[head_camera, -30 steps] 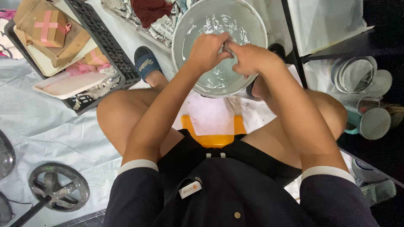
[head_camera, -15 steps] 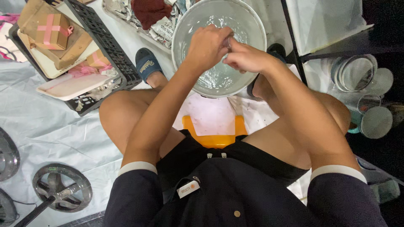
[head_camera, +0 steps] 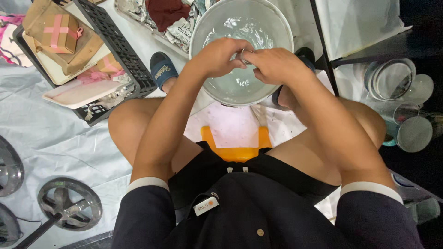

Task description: The person washes various glassware and a ceramic bowl in a white bucket of water. They scrub each item by hand, rinse it, and place it on a nearby shelf. The sequence includes multiple glasses and one bowl.

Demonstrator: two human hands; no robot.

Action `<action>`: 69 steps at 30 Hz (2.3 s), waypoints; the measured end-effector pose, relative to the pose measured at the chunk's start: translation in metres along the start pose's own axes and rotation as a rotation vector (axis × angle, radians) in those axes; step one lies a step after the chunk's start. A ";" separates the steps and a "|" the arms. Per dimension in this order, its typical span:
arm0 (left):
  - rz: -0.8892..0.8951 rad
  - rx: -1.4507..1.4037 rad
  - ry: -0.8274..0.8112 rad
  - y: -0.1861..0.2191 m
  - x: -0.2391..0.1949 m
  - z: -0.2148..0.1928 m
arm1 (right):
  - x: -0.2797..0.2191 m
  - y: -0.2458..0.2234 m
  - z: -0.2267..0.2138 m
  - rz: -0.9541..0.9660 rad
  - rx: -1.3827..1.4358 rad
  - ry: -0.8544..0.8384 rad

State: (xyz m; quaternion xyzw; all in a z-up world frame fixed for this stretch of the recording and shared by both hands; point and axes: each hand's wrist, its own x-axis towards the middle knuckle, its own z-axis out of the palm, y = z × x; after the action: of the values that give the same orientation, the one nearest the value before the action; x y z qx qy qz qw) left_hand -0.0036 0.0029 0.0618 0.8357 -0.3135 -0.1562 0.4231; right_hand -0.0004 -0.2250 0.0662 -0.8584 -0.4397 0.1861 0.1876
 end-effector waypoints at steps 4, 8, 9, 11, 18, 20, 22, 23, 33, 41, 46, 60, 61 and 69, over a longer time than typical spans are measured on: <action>-0.079 0.086 0.225 0.015 0.001 0.004 | 0.005 -0.006 -0.014 0.231 0.475 -0.105; -0.121 0.151 0.252 0.024 0.007 0.005 | 0.008 -0.014 -0.029 0.421 0.695 -0.247; -0.141 0.160 0.224 0.025 0.006 0.005 | 0.007 -0.015 -0.030 0.432 0.710 -0.278; -0.091 0.183 0.253 0.026 0.008 -0.001 | 0.004 -0.013 -0.033 0.344 0.752 -0.189; -0.168 -0.101 0.282 0.009 0.002 -0.012 | -0.020 0.021 -0.046 0.261 0.827 0.119; -0.062 -0.245 0.306 0.001 0.006 -0.005 | -0.018 0.026 -0.044 0.259 0.733 0.152; -0.021 -0.393 0.309 -0.008 0.009 0.007 | -0.017 0.029 -0.036 0.228 0.643 0.156; -0.031 -0.465 0.303 -0.012 0.011 0.013 | -0.015 0.030 -0.031 0.197 0.598 0.144; 0.057 -0.016 0.400 -0.009 0.011 0.010 | 0.002 0.037 -0.001 0.407 0.600 -0.032; -0.477 0.156 0.385 -0.019 0.011 0.024 | 0.001 0.024 0.010 0.169 0.260 0.085; -0.549 -0.011 0.261 -0.033 0.012 0.038 | 0.007 0.022 0.018 0.231 0.299 0.069; -0.272 0.414 0.311 0.010 -0.003 0.015 | 0.052 0.056 0.091 0.740 0.213 -0.261; -0.299 0.467 0.265 0.011 -0.001 0.015 | 0.054 0.059 0.100 0.762 0.181 -0.314; -0.343 0.486 0.148 0.008 -0.001 0.031 | 0.058 0.089 0.161 0.759 -0.101 -0.574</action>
State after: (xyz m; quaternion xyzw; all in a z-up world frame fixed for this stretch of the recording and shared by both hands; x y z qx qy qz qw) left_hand -0.0240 -0.0186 0.0504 0.9622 -0.1641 -0.0844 0.2002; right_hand 0.0140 -0.1999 -0.1240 -0.8803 -0.1377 0.4494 -0.0647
